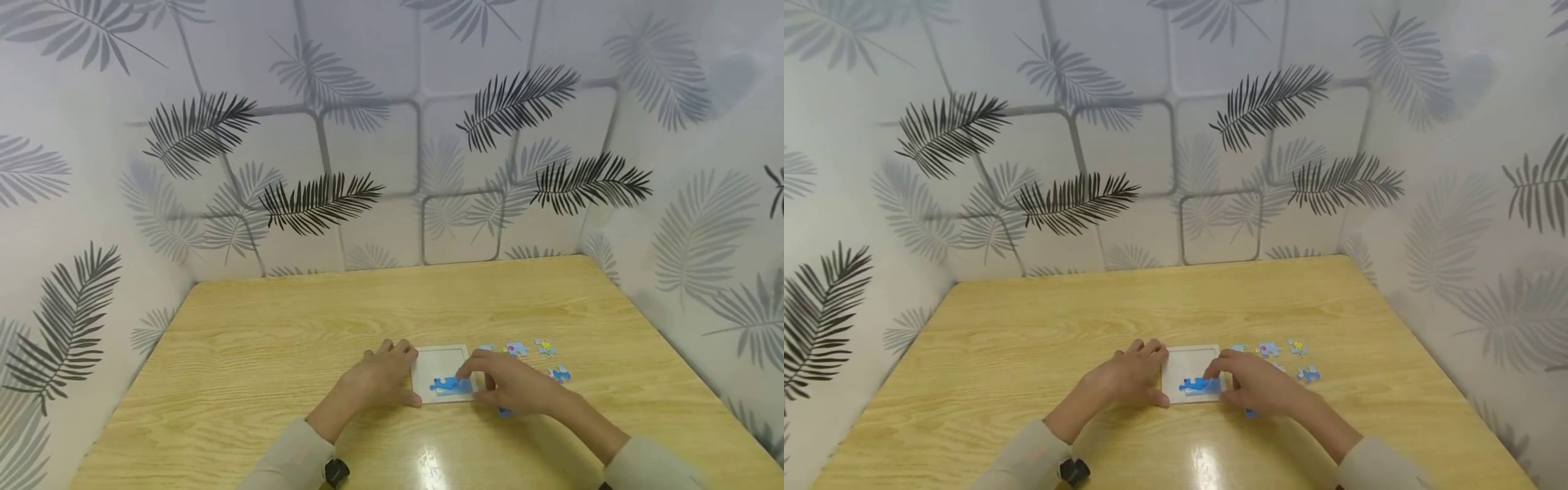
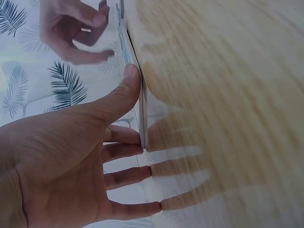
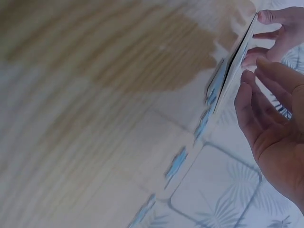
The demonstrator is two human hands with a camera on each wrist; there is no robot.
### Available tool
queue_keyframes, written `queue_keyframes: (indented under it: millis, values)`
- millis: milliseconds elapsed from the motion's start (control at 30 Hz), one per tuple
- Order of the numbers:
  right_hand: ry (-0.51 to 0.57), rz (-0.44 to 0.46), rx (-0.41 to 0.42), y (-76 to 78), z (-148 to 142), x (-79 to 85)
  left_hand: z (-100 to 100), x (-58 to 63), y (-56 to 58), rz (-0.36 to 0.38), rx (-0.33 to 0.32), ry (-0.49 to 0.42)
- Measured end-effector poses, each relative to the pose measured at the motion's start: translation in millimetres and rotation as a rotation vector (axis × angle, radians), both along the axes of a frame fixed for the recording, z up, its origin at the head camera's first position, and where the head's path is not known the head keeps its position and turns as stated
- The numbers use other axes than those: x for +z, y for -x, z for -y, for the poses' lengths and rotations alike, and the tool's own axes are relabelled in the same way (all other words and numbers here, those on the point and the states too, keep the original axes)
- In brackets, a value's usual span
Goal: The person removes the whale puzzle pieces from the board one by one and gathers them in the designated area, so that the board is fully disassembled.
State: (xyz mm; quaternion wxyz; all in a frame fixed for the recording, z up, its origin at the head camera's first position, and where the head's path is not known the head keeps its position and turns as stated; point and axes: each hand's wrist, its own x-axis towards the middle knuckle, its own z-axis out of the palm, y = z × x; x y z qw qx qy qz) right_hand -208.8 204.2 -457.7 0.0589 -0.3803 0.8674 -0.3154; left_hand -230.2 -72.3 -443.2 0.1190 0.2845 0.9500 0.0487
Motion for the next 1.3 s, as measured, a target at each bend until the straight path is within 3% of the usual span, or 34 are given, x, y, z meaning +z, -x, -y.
queue_keyframes:
  millis: [233, 633, 1067, 1300]
  values:
    - [-0.063, 0.015, -0.02, 13.7, 29, -10.2, -2, -1.0, 0.1, -0.011, -0.021, 0.025]
    - [-0.09, 0.114, -0.017, 5.9, 38, -12.1, -3, -8.9, -8.8, -0.026, -0.041, 0.04]
    - [-0.136, -0.043, 0.016, 11.4, 37, -8.7, -4, -4.8, -4.9, -0.024, -0.023, 0.041]
    - [-0.145, -0.091, -0.063, 11.3, 29, 3.2, -1, -0.2, -0.6, -0.042, -0.014, 0.046]
